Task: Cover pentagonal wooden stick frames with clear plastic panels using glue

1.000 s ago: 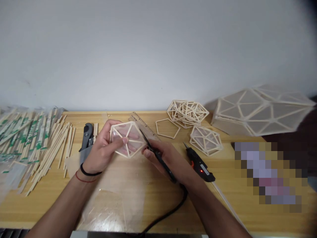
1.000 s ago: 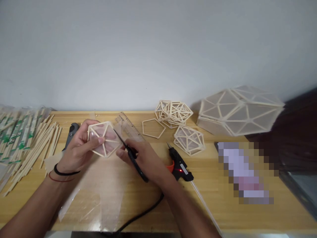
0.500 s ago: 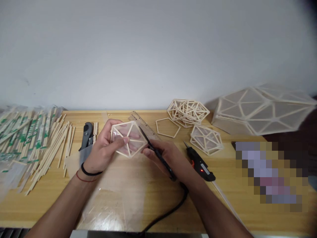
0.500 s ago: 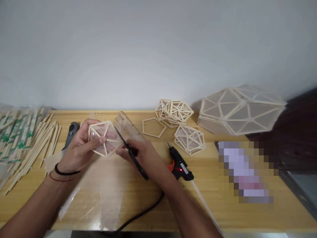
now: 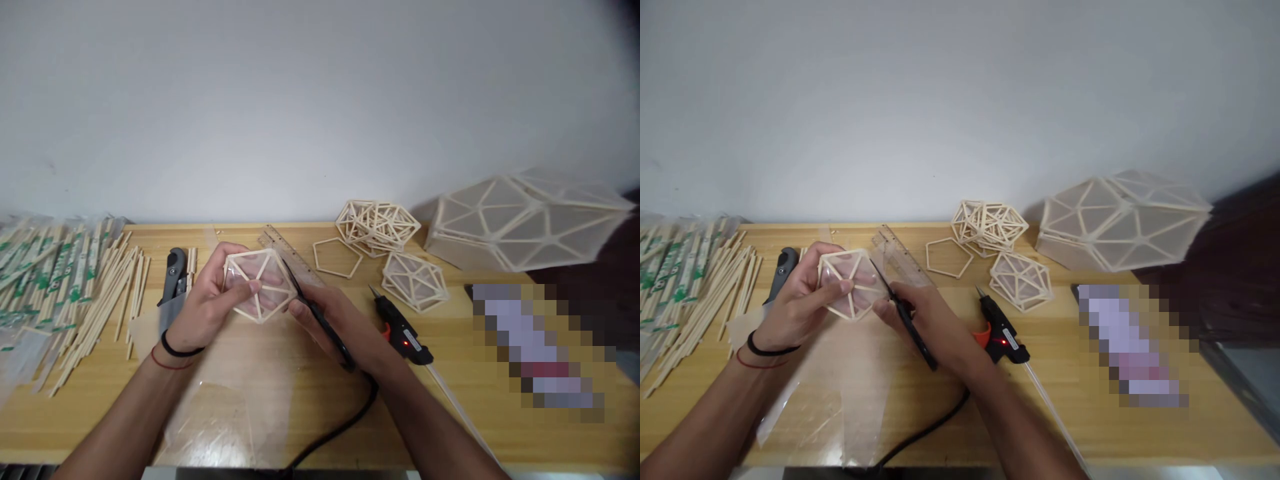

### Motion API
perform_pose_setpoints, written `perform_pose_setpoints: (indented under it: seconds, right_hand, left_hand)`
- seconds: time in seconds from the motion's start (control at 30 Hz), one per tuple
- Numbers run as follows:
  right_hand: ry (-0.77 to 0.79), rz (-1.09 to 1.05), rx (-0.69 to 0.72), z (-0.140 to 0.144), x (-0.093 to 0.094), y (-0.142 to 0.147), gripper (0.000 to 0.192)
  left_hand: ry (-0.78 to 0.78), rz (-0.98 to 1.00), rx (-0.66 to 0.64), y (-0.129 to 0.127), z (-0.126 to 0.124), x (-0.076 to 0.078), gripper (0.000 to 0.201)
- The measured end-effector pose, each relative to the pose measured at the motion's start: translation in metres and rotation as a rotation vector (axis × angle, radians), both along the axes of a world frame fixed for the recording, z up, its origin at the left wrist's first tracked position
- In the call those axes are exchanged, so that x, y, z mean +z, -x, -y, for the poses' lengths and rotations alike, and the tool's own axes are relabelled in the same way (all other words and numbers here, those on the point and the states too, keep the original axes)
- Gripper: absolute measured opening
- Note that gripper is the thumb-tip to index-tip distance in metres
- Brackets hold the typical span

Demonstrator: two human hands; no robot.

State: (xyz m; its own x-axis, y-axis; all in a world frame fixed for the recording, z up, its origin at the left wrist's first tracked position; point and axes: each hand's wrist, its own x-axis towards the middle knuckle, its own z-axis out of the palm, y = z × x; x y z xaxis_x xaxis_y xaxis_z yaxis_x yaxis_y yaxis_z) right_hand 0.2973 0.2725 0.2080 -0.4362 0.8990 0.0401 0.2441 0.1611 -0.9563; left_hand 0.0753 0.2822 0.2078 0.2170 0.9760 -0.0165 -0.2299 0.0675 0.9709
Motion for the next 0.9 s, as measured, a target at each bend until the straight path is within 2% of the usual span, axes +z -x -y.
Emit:
perform_pose_setpoints:
  seconds: [0.1,0.33,0.63,0.73,0.9]
  right_hand:
    - [-0.028,0.054,0.031,0.0003,-0.0024,-0.0001,0.047]
    - [-0.046,0.104,-0.011,-0.0023,-0.0079,-0.0019,0.046]
    - [-0.010,-0.026,0.044,-0.0008,-0.0022,-0.0015,0.062]
    - [-0.001,-0.091,0.094,0.0005,-0.0041,-0.0018,0.062]
    - [-0.009,-0.112,0.122,0.0000,-0.0075,-0.0026,0.058]
  left_hand:
    - [-0.014,-0.009,-0.004,-0.0007,-0.0011,0.0005,0.037]
    - [0.007,-0.006,0.001,-0.0012,-0.0009,0.0010,0.042]
    - [0.038,-0.010,-0.008,-0.0021,-0.0010,0.0037,0.047]
    - [0.057,-0.005,0.000,-0.0035,0.0002,0.0035,0.046]
    - [0.027,-0.028,-0.059,-0.0048,0.0033,-0.0003,0.041]
